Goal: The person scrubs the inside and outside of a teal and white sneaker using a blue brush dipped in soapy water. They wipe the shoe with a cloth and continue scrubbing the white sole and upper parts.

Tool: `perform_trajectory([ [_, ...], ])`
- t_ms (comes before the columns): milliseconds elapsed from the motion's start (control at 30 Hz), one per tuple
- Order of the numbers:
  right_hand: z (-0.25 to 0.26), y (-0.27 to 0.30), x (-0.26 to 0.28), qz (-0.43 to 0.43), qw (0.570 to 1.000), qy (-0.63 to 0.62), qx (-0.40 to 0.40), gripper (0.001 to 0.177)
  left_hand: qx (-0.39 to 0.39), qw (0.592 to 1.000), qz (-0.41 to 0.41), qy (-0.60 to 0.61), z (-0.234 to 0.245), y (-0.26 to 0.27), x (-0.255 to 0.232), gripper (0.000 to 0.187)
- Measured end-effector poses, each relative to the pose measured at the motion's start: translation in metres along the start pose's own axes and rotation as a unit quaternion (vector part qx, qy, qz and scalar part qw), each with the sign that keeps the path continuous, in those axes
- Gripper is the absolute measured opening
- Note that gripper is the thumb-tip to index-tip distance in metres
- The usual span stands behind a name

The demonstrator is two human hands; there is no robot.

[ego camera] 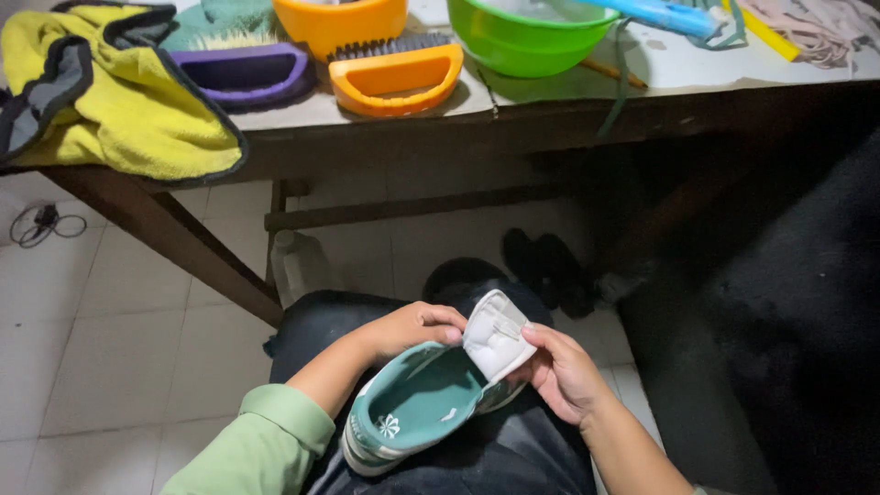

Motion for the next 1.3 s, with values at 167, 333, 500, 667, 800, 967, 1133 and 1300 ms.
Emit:
perform_trajectory([
  [167, 0.018, -0.017, -0.005, 0.034, 0.998, 0.052, 0.015, 0.02, 0.051, 0.996, -0.007, -0.068, -0.002, -0.012, -0.014, 0.027],
  [333, 0.006, -0.02, 0.01, 0.031, 0.987, 0.154, 0.037, 0.023, 0.006, 1.0, 0.009, -0.023, -0.001, -0.019, 0.016, 0.036],
  [500, -0.034, 0.014, 0.052, 0.277, 0.859, 0.43, -0.019, 0.042, -0.093, 0.981, -0.076, 0.152, 0.015, -0.021, 0.025, 0.028],
  [667, -0.108, 0.061, 0.117, 0.457, 0.652, 0.604, 0.03, 0.034, -0.175, 0.98, -0.09, 0.045, 0.03, 0.001, -0.053, 0.031],
  [800, -0.158, 0.085, 0.191, 0.638, 0.475, 0.605, -0.017, 0.028, -0.175, 0.98, -0.062, 0.075, 0.035, 0.001, -0.082, 0.031],
  [967, -0.188, 0.026, 0.297, 0.641, 0.383, 0.648, -0.152, 0.02, -0.152, 0.986, -0.048, 0.054, 0.045, -0.015, -0.092, 0.031],
  [1133, -0.214, -0.048, 0.349, 0.403, 0.413, 0.786, -0.22, 0.032, -0.147, 0.982, -0.089, 0.081, 0.05, -0.029, -0.087, 0.03],
  [1300, -0.232, -0.028, 0.353, 0.271, 0.497, 0.8, -0.2, 0.038, -0.137, 0.981, -0.04, 0.132, 0.046, -0.02, -0.09, 0.028],
])
Point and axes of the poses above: each hand's wrist, its own y-axis away from the middle knuckle, its own z-axis out of the back of the hand, x = y × z, the point moved 2 cm from there along -y, towards the middle knuckle, and after that the axes turned 3 degrees about -z, right-handed, at the moved point
